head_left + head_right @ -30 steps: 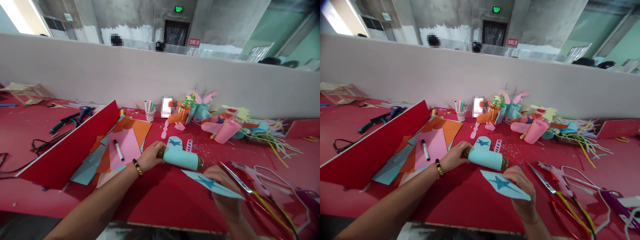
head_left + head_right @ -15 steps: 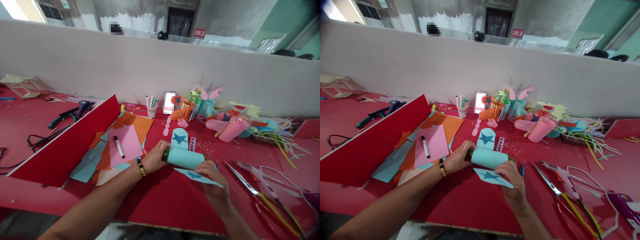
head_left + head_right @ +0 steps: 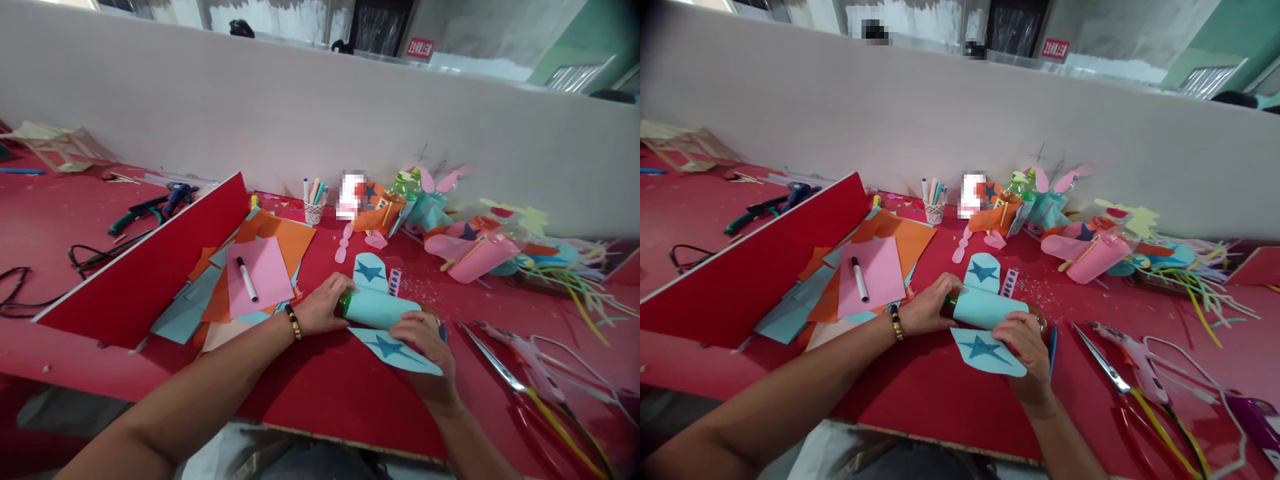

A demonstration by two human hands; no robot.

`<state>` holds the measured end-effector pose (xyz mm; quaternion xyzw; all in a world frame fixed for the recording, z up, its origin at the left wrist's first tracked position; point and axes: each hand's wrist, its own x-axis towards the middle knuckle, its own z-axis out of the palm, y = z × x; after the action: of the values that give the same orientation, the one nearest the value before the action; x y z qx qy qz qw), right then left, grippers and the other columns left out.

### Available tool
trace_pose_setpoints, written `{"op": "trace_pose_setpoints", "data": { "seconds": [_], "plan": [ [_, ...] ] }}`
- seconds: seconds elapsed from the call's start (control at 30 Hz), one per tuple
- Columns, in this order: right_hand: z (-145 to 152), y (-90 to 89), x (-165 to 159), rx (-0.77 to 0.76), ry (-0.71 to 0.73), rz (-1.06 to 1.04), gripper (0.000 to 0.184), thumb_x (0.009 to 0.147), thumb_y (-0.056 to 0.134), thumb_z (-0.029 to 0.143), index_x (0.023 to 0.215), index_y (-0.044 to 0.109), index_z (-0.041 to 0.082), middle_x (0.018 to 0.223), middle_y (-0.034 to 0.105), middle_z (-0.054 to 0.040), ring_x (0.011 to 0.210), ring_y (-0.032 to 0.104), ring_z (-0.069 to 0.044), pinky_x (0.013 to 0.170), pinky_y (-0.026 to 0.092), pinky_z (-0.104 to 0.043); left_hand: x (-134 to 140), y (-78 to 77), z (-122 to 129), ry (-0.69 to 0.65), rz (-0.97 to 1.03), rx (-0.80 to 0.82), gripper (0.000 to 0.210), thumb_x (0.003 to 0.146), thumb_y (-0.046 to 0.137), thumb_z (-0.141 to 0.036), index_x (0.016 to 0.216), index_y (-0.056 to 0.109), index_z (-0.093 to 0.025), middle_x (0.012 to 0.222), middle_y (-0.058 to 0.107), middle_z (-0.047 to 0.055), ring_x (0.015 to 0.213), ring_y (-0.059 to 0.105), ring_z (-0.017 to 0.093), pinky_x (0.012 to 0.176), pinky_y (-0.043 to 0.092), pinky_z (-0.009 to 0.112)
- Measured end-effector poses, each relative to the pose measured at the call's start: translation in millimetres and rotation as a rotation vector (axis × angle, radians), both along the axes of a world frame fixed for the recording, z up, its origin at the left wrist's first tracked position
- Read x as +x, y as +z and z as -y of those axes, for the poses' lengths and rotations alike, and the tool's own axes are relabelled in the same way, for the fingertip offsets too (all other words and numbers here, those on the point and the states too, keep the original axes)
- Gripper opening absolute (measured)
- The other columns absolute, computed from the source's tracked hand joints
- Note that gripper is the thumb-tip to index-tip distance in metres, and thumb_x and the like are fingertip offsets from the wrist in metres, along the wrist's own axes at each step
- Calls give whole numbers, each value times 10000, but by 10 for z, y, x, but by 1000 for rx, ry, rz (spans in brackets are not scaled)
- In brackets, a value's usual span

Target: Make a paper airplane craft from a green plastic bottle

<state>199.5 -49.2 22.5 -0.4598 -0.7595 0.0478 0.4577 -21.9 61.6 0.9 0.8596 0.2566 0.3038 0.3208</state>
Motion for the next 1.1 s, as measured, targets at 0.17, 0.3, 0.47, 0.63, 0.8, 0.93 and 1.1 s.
{"op": "trace_pose_setpoints", "data": {
  "seconds": [0.17, 0.3, 0.47, 0.63, 0.8, 0.93, 1.1],
  "plan": [
    [54, -45, -11, 60, -35, 16, 79, 851, 607, 252, 834, 674, 215, 771, 662, -54, 862, 593, -242, 817, 453, -454, 7, 5, 9, -15, 19, 7, 669, 606, 805, -186, 1148, 414, -216, 1187, 443, 83, 1082, 470, 239, 911, 436, 357],
    [75, -58, -27, 86, -40, 53, 95, 856, 581, 200, 850, 675, 216, 776, 669, -53, 879, 583, -243, 798, 454, -447, 11, 4, 13, -9, 15, -9, 667, 598, 804, -165, 1143, 422, -219, 1185, 444, 79, 1090, 471, 240, 914, 441, 359],
    [66, -50, -34, 84, -42, 56, 98, 845, 591, 150, 839, 664, 216, 769, 669, -49, 871, 573, -239, 772, 455, -438, 9, 3, 13, 8, 0, -4, 645, 629, 804, -197, 1149, 422, -211, 1173, 446, 77, 1066, 483, 229, 897, 448, 350],
    [71, -61, -8, 84, -48, 40, 107, 851, 590, 149, 830, 667, 221, 773, 672, -46, 866, 585, -236, 776, 465, -436, 6, 29, 16, 4, -10, -19, 626, 641, 801, -204, 1143, 426, -217, 1188, 443, 85, 1087, 480, 243, 909, 445, 373],
    [102, -55, -7, 108, -14, 34, 156, 829, 597, 72, 847, 662, 212, 810, 687, -47, 882, 570, -232, 793, 460, -440, 5, 33, 15, -2, -7, -6, 602, 651, 796, -197, 1126, 429, -221, 1201, 446, 95, 1129, 467, 256, 941, 430, 397],
    [109, -19, -28, 100, -13, 31, 171, 824, 588, 46, 852, 648, 203, 799, 680, -52, 860, 555, -227, 755, 454, -418, 7, 17, 14, 1, -10, 33, 594, 659, 798, -200, 1118, 421, -220, 1215, 437, 103, 1138, 462, 252, 944, 433, 387],
    [76, -54, -30, 64, -28, 32, 156, 828, 587, 57, 852, 634, 204, 793, 667, -47, 843, 548, -217, 752, 440, -411, 12, 35, 16, -4, -3, 49, 584, 674, 798, -243, 1112, 413, -218, 1193, 441, 98, 1104, 471, 235, 919, 447, 369]
  ]
}}
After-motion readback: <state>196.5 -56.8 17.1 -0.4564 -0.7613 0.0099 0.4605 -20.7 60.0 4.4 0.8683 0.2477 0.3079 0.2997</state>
